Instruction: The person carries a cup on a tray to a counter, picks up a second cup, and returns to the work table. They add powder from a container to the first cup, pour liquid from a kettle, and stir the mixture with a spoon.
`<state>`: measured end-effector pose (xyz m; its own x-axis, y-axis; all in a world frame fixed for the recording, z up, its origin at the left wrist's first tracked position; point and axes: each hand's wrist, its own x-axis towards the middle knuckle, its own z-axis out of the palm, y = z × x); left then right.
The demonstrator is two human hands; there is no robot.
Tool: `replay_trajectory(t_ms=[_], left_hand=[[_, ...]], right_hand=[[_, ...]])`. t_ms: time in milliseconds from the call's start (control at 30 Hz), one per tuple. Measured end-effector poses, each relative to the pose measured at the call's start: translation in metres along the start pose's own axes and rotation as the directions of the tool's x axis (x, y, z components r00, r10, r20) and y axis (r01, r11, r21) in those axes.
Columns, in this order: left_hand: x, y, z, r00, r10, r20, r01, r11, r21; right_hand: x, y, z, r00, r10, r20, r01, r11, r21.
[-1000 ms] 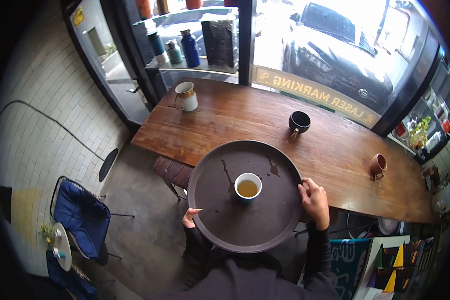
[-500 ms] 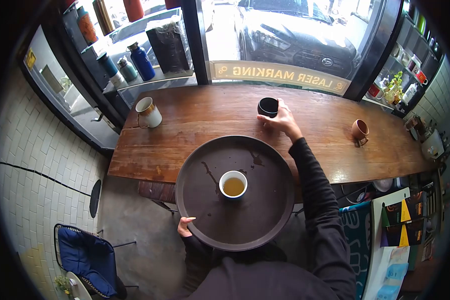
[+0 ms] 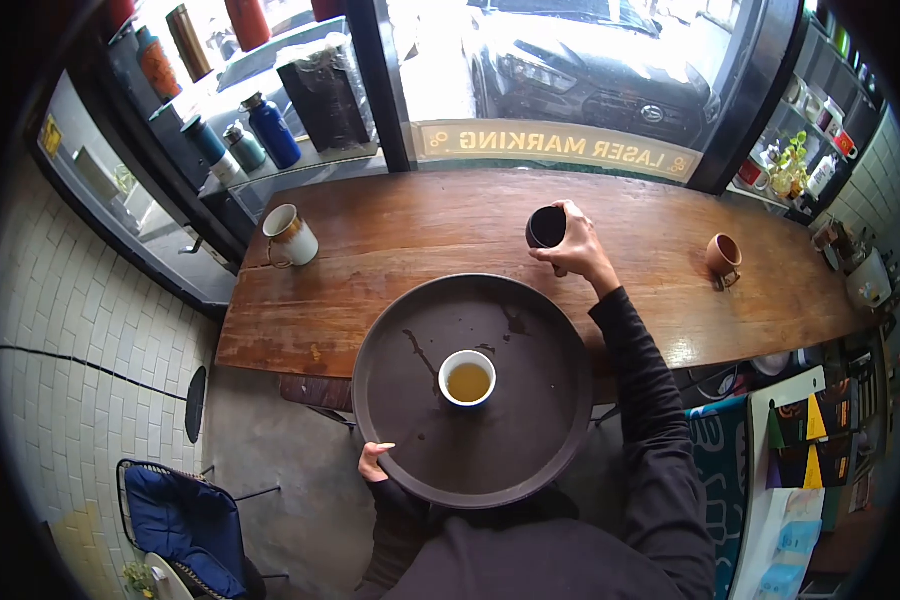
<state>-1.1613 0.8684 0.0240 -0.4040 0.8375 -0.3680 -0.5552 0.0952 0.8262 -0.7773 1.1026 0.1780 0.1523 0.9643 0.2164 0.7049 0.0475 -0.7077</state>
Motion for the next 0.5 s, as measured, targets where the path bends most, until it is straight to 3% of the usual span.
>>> replay_trajectory(t_ms=[67, 133, 200, 233, 267, 333, 400, 500], left_hand=[[0.009, -0.004, -0.007, 0.998, 0.026, -0.059, -0.022, 0.997, 0.074], [0.008, -0.002, -0.008, 0.997, 0.068, -0.029, -0.065, 0.994, 0.085], [0.012, -0.003, -0.010, 0.994, 0.112, 0.003, -0.112, 0.990, 0.089], [0.015, -0.005, -0.013, 0.997, 0.081, 0.004, -0.081, 0.995, 0.058], [0.017, -0.007, -0.015, 0.999, 0.052, 0.003, -0.052, 0.998, 0.025], [0.006, 0.004, 0.003, 0.999, 0.052, 0.004, -0.052, 0.998, 0.019], [0.004, 0.006, 0.007, 0.998, 0.057, -0.005, -0.057, 0.998, 0.006], [0.004, -0.001, 0.005, 1.000, 0.014, -0.013, -0.014, 1.000, -0.017]], right_hand=[[-0.018, -0.008, -0.019, 0.993, 0.020, 0.115, -0.032, 0.994, 0.101], [-0.036, -0.012, -0.036, 0.996, -0.005, 0.095, 0.000, 0.999, 0.051], [-0.050, -0.018, -0.053, 0.976, 0.058, 0.209, -0.080, 0.992, 0.097], [-0.053, 0.003, -0.050, 0.981, -0.155, 0.114, 0.153, 0.988, 0.026], [-0.057, 0.012, -0.055, 0.983, -0.148, 0.108, 0.147, 0.989, 0.025], [-0.065, 0.012, -0.065, 0.980, 0.058, 0.188, -0.064, 0.998, 0.025], [-0.069, 0.029, -0.070, 0.989, 0.018, 0.149, -0.020, 1.000, 0.006], [-0.079, 0.042, -0.084, 0.989, 0.117, 0.089, -0.107, 0.988, -0.109]])
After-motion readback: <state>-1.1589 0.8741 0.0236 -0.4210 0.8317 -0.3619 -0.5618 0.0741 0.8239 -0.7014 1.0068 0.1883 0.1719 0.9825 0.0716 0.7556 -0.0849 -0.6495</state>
